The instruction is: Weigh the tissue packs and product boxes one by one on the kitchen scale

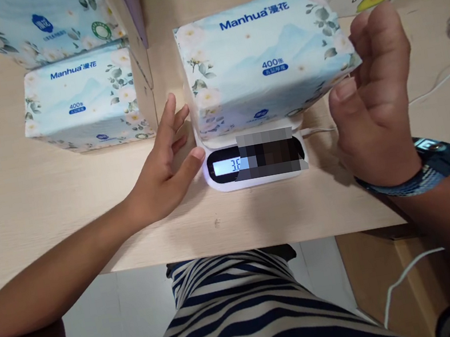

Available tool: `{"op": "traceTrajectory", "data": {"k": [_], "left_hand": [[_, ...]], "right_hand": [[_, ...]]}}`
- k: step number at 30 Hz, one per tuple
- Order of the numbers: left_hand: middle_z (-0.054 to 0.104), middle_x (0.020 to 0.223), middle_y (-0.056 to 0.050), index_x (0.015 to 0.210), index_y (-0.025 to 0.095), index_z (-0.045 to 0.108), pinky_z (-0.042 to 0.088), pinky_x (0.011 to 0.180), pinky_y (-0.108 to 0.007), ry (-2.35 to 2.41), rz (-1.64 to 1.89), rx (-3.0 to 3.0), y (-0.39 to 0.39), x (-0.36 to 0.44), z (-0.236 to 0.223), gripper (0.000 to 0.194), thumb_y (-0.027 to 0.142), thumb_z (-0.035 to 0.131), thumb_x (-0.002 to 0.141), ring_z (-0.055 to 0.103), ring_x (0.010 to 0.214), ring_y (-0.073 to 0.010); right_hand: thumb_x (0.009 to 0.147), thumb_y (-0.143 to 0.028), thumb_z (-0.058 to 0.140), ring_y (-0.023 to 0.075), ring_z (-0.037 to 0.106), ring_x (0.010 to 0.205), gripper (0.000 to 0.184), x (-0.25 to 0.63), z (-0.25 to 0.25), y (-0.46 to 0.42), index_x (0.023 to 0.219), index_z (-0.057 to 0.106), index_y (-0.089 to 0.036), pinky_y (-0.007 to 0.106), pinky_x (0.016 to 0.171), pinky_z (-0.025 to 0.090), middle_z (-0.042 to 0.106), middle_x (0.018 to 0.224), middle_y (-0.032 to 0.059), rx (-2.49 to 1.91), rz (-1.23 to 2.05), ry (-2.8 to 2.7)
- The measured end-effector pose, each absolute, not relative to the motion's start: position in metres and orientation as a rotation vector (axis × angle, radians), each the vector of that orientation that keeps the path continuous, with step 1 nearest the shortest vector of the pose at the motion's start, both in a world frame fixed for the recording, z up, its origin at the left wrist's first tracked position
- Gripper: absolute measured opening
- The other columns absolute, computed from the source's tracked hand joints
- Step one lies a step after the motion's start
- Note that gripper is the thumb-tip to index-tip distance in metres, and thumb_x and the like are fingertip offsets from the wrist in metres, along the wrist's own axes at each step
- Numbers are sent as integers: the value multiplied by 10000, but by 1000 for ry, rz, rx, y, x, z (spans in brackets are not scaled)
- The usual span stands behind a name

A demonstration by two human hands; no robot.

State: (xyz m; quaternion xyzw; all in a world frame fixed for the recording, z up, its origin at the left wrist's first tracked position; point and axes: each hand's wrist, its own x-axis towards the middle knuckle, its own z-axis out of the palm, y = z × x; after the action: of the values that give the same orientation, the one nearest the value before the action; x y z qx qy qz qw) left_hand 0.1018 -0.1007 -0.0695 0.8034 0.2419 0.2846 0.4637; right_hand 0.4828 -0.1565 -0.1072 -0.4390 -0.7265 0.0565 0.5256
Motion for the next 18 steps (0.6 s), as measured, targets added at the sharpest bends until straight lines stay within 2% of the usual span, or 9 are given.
{"op": "traceTrajectory", "data": {"k": [4, 9, 18], "left_hand": [[285, 1893, 52, 1775, 588, -31, 363, 1429, -675, 572, 709, 1986, -99, 102, -72, 871, 652, 529, 1111, 186, 1807, -343], [293, 1889, 70, 1773, 595, -37, 386, 1429, -639, 570, 715, 1996, -99, 104, -74, 860, 672, 509, 1112, 201, 1806, -316], [251, 1909, 80, 1776, 588, -39, 343, 1458, -654, 550, 689, 1990, -98, 103, -72, 859, 620, 520, 1125, 179, 1808, -329]], "right_hand": [[925, -945, 493, 268, 225, 1790, 946, 482, -109, -157, 1752, 223, -573, 534, 1481, 195, 225, 1850, -158, -1094, 161, -1698], [887, -990, 489, 283, 213, 1792, 958, 480, -110, -158, 1727, 213, -622, 563, 1480, 185, 202, 1837, -187, -1126, 186, -1675], [928, -942, 500, 272, 205, 1794, 978, 481, -111, -159, 1766, 180, -552, 546, 1486, 176, 195, 1868, -132, -1086, 190, -1724]]}}
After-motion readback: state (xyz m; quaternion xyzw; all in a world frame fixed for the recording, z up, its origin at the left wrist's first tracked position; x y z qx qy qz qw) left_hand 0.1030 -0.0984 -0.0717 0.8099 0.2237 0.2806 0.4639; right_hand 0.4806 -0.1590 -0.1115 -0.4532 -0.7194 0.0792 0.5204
